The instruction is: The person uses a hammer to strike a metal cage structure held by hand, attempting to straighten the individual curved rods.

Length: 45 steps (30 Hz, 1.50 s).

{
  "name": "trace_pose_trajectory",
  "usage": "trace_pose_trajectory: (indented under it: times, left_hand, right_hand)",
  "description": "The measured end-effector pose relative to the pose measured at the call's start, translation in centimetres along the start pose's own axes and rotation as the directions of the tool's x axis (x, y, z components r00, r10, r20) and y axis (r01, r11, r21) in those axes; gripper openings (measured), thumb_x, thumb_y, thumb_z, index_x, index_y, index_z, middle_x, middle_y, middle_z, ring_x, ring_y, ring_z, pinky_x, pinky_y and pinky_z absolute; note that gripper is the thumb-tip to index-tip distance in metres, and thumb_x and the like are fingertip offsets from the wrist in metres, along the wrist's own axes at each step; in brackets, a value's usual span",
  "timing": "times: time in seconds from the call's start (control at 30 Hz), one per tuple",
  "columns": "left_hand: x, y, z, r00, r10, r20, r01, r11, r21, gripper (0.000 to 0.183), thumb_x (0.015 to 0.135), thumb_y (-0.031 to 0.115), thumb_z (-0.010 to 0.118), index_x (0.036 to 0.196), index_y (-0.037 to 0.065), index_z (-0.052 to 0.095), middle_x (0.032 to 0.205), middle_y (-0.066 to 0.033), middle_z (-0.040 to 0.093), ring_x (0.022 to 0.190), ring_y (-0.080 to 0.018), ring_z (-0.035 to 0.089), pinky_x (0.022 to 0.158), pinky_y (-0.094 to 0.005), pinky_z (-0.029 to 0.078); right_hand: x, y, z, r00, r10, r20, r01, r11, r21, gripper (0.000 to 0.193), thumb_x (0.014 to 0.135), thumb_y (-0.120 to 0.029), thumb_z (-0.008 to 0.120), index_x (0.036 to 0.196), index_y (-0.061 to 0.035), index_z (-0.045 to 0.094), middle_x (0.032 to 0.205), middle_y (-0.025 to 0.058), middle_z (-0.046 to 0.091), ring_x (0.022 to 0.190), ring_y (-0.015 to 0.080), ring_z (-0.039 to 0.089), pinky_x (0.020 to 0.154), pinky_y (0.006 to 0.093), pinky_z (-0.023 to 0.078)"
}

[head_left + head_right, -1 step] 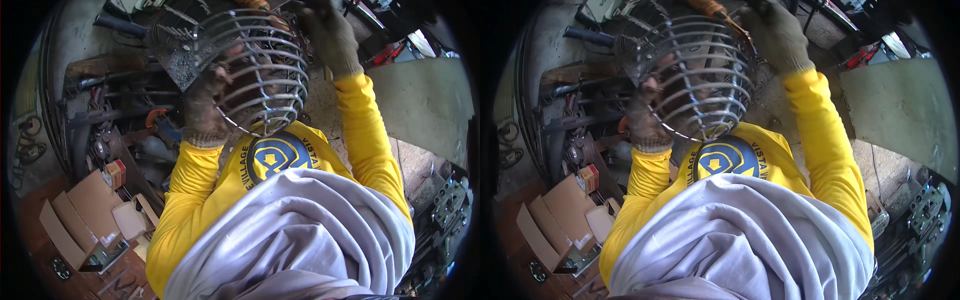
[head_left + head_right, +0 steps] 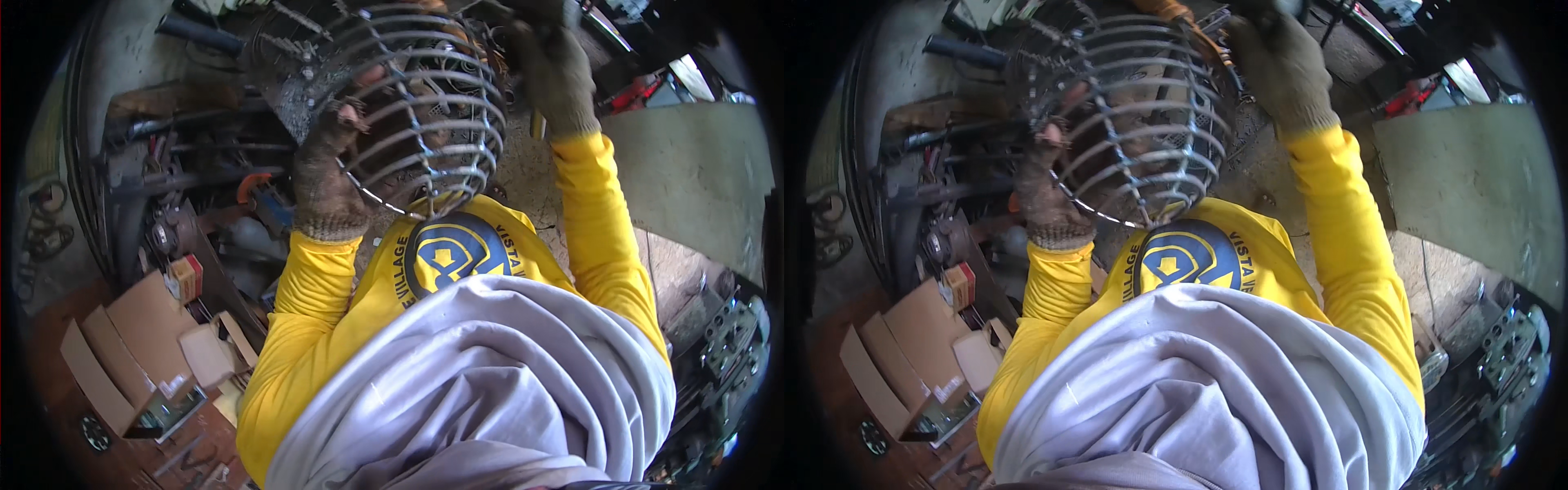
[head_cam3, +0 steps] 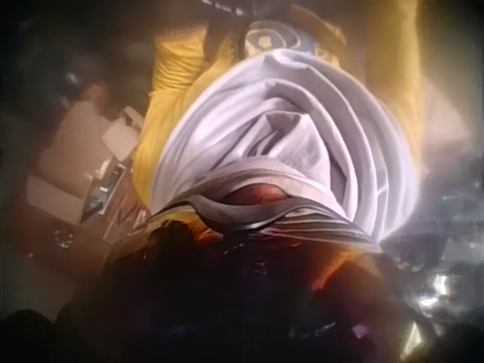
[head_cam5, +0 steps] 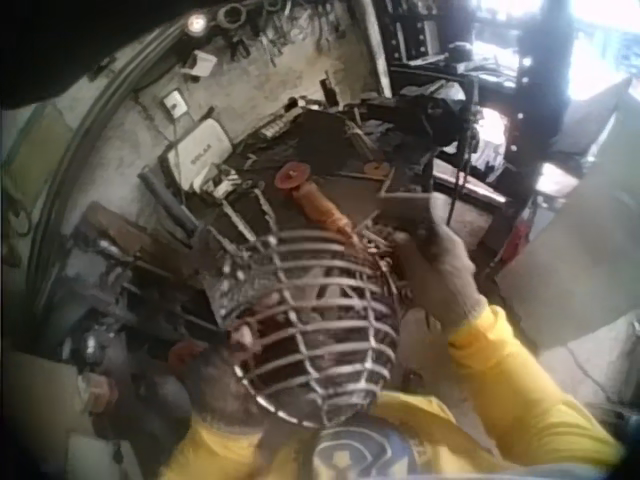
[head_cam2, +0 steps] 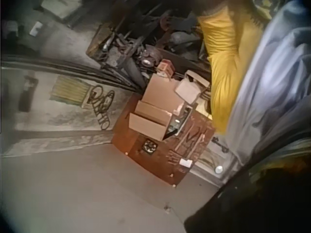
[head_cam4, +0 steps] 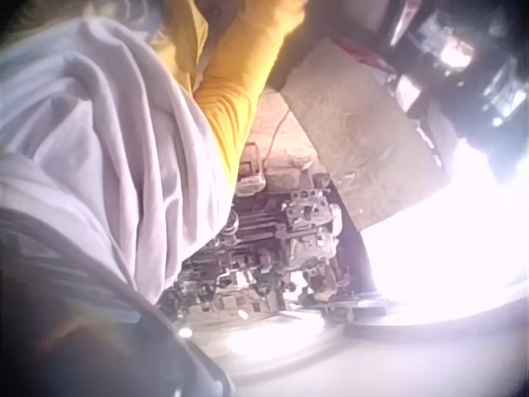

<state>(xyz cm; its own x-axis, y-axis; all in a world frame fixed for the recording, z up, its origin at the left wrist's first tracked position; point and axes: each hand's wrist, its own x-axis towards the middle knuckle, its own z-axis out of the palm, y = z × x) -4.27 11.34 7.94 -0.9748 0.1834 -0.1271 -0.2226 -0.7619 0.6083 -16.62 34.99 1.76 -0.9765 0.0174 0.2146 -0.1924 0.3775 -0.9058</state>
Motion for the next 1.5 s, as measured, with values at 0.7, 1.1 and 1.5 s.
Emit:
trace_pose_trajectory:
  times: [0.7,1.1,1.5]
  left_hand:
    - [-2.4,1.0,-2.1,0.917,0.385,-0.107,-0.399,0.863,-0.309,0.037,0.098,0.017,0.047,0.133,0.007,0.051,0.129,-0.0248,0.056,0.115,-0.0418,0.059,0.091,-0.0585,0.054]
    - [-4.0,-0.9,-2.8,0.843,0.445,-0.302,-0.52,0.817,-0.25,0.036,0.096,0.013,0.05,0.131,0.007,0.053,0.126,-0.0242,0.059,0.114,-0.0389,0.06,0.093,-0.0588,0.053]
    - [-3.8,-2.4,-1.0,0.851,0.518,-0.087,-0.518,0.799,-0.306,0.046,0.098,0.024,0.051,0.141,0.011,0.043,0.143,-0.0193,0.045,0.132,-0.038,0.044,0.105,-0.0619,0.04]
  right_hand:
    - [-9.3,2.5,1.9,0.834,0.239,0.496,-0.419,0.861,0.289,0.031,0.095,-0.03,0.062,0.112,-0.0039,0.061,0.073,0.0004,0.06,0.059,0.0079,0.054,0.053,0.0249,0.044]
    - [-10.0,2.3,2.4,0.708,0.246,0.661,-0.473,0.861,0.186,0.047,0.092,-0.04,0.065,0.121,-0.0035,0.058,0.076,0.0015,0.061,0.063,0.0086,0.056,0.053,0.0248,0.046]
    - [-4.6,0.7,5.9,0.861,0.166,0.481,-0.32,0.912,0.258,0.057,0.096,-0.054,0.051,0.118,-0.0032,0.06,0.095,0.0085,0.065,0.085,0.0149,0.058,0.078,0.0284,0.047]
